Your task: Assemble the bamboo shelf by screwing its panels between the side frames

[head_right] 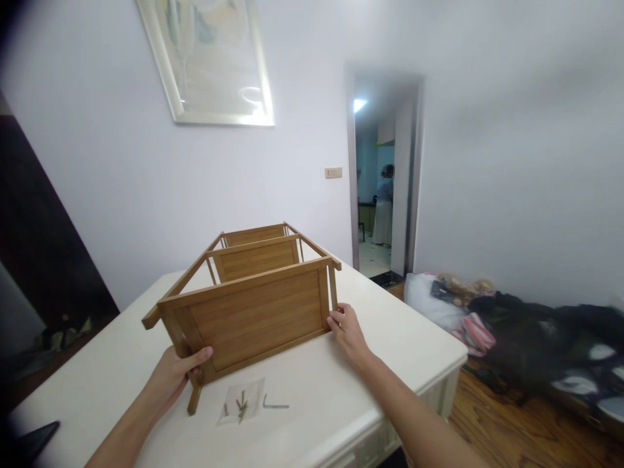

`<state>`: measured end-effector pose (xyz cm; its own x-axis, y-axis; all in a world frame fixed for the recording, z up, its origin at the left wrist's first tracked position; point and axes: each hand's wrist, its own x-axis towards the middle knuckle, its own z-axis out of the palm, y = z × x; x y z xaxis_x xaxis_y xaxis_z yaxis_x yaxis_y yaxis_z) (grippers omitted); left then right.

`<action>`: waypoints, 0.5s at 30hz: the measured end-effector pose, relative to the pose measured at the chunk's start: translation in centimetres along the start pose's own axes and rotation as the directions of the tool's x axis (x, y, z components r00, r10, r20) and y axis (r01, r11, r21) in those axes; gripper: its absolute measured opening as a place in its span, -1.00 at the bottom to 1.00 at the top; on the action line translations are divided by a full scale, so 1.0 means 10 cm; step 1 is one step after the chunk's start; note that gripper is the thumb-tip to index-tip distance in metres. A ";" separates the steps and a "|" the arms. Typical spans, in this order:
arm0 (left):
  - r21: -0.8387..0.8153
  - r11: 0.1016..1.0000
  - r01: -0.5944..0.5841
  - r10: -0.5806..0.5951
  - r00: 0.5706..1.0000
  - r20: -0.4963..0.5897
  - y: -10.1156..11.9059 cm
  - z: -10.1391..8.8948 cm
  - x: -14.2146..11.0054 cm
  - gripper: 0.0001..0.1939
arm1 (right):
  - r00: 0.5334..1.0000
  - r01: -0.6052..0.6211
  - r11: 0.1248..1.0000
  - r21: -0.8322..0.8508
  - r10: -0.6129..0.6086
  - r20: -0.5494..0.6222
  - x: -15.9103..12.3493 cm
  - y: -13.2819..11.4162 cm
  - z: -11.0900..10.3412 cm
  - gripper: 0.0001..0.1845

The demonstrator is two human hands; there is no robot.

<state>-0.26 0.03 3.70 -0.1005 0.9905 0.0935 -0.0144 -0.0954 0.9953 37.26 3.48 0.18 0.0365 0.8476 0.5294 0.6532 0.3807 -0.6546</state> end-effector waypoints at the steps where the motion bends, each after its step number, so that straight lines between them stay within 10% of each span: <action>1: -0.005 1.000 -0.011 0.011 1.000 -0.015 0.00 0.00 0.00 -0.56 | 1.000 0.002 1.000 0.011 -0.002 0.003 0.01 0.01 -0.01 -0.63; 15: -0.090 0.996 0.011 -0.004 0.997 0.078 0.11 0.08 -0.06 -0.50 | 0.999 -0.034 0.999 0.017 0.033 0.040 0.02 0.01 -0.04 -0.65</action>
<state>0.59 -0.63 4.80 -0.0224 0.9956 0.0907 -0.1049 -0.0926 0.9902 37.59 3.56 0.46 0.0278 0.8738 0.4854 0.6387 0.3580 -0.6811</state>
